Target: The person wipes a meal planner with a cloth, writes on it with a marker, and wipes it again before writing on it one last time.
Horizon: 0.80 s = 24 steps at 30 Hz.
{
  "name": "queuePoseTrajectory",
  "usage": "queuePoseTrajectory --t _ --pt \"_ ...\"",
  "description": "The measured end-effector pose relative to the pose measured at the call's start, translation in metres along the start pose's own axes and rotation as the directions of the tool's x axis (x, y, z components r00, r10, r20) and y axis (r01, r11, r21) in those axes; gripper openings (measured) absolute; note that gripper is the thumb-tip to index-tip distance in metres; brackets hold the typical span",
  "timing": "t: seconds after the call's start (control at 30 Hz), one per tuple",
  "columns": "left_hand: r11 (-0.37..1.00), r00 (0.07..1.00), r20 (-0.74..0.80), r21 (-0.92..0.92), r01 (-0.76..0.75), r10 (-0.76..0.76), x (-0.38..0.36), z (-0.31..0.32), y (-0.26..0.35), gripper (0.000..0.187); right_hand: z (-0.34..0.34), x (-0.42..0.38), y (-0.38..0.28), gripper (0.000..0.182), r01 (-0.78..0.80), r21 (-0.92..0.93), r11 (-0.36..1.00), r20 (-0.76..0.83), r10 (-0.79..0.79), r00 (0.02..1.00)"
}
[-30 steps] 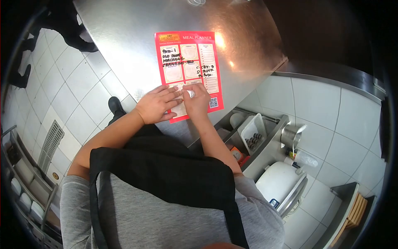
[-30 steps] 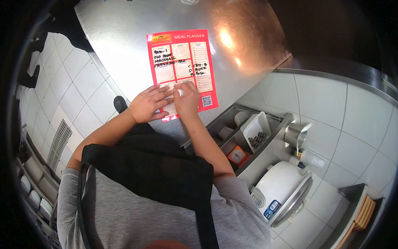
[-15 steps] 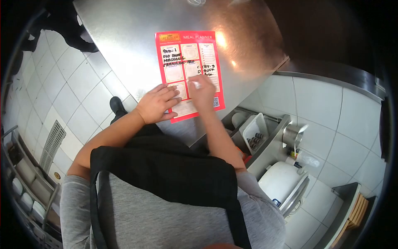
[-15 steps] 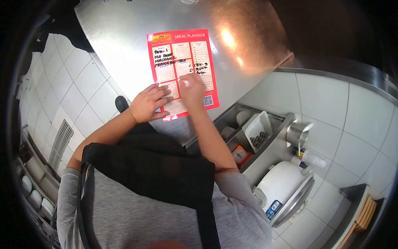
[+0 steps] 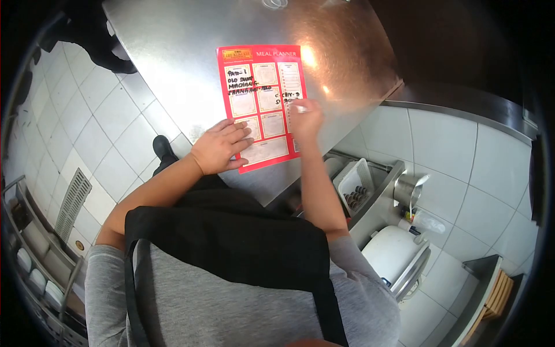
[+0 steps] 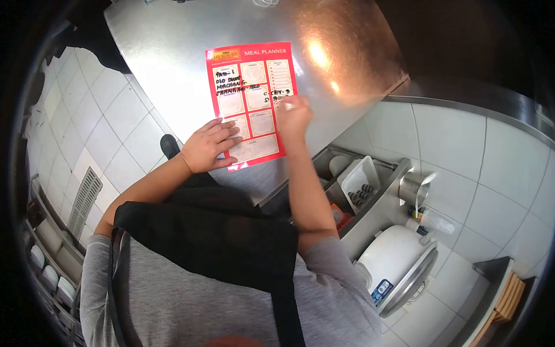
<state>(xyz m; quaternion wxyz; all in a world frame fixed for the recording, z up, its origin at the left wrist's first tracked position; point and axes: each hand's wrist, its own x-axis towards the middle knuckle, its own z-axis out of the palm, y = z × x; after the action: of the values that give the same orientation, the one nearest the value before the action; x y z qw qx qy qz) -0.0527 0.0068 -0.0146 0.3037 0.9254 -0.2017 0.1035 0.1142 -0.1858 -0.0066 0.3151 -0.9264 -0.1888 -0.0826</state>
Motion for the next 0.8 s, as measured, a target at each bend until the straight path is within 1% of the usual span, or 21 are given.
queuePoseTrajectory --t 0.03,0.1,0.13,0.17,0.2,0.27,0.3,0.33,0.37,0.4,0.43,0.47,0.57,0.63,0.67,0.7,0.77,0.8 --pt "1.0 1.0 -0.004 0.0 -0.001 0.001 0.0 0.001 0.002 0.047 0.006 -0.012 -0.013 0.01 -0.003 0.102 0.995 0.054 -0.003 0.999" --pt "0.999 1.0 0.001 -0.035 0.001 -0.001 -0.006 0.012 0.005 0.046 -0.004 -0.022 -0.013 0.009 -0.023 0.131 0.991 0.135 0.005 0.991" --pt "1.0 1.0 -0.011 -0.013 -0.011 0.01 -0.004 0.011 -0.003 0.046 -0.004 -0.01 -0.015 0.009 -0.004 0.166 0.986 0.148 -0.021 0.989" --pt "1.0 1.0 -0.015 -0.01 -0.012 0.012 -0.004 0.009 -0.005 0.046 -0.004 0.004 0.003 0.009 0.009 0.09 0.996 0.018 -0.011 1.0" --pt "1.0 1.0 -0.018 -0.01 -0.021 0.021 -0.004 0.007 -0.002 0.045 -0.01 0.016 0.035 0.01 0.002 0.013 1.0 -0.118 0.0 0.993" --pt "0.999 1.0 -0.017 -0.026 -0.024 0.023 -0.001 0.0 0.0 0.047 -0.039 0.039 0.082 0.008 -0.198 -0.019 0.98 -0.162 0.193 0.968" --pt "0.998 0.999 -0.025 -0.054 -0.032 0.031 0.0 -0.003 0.002 0.047 -0.051 0.052 0.085 0.011 -0.285 0.195 0.938 -0.132 0.313 0.941" --pt "0.998 0.999 -0.042 -0.046 -0.036 0.034 0.0 -0.002 0.0 0.047 -0.061 0.054 0.091 0.014 -0.379 0.38 0.844 -0.057 0.43 0.901" --pt "0.998 0.999 -0.046 -0.056 -0.03 0.028 -0.001 -0.001 0.0 0.047 -0.069 0.042 0.097 0.017 -0.482 0.53 0.698 0.051 0.541 0.84" --pt "0.997 0.999 -0.042 -0.068 -0.022 0.02 -0.002 -0.002 0.002 0.047 -0.077 0.032 0.084 0.02 -0.516 0.597 0.614 0.15 0.547 0.824" --pt "0.998 0.995 -0.103 -0.069 -0.001 -0.006 -0.001 -0.003 0.004 0.047 -0.081 0.027 0.072 0.023 -0.55 0.656 0.516 0.244 0.545 0.802" --pt "0.995 0.992 -0.116 -0.095 0.029 -0.041 0.002 -0.008 0.007 0.049 -0.084 0.024 0.061 0.027 -0.577 0.707 0.41 0.329 0.531 0.781" --pt "0.997 0.985 -0.165 -0.058 0.048 -0.057 0.005 -0.012 0.013 0.048 -0.082 0.008 0.063 0.032 -0.718 0.658 0.228 0.587 0.442 0.678" --pt "0.998 0.981 -0.184 0.002 0.065 -0.064 0.005 -0.012 0.013 0.049 -0.085 0.002 0.063 0.028 -0.746 0.636 0.198 0.653 0.377 0.657" --pt "0.998 0.981 -0.184 -0.031 0.055 -0.06 0.005 -0.011 0.014 0.048 -0.085 0.002 0.06 0.026 -0.757 0.628 0.184 0.684 0.335 0.648" --pt "0.997 0.981 -0.185 -0.053 0.047 -0.056 0.004 -0.008 0.014 0.048 -0.088 0.001 0.053 0.025 -0.774 0.539 0.332 0.683 0.365 0.633" --pt "0.997 0.982 -0.18 -0.056 0.043 -0.052 0.002 -0.005 0.01 0.047 -0.096 0.006 0.038 0.022 -0.734 0.339 0.589 0.673 0.392 0.627" --pt "0.998 0.982 -0.183 -0.05 0.043 -0.051 0.001 -0.003 0.01 0.047 -0.1 0.012 0.048 0.024 -0.593 0.172 0.787 0.749 0.287 0.598"
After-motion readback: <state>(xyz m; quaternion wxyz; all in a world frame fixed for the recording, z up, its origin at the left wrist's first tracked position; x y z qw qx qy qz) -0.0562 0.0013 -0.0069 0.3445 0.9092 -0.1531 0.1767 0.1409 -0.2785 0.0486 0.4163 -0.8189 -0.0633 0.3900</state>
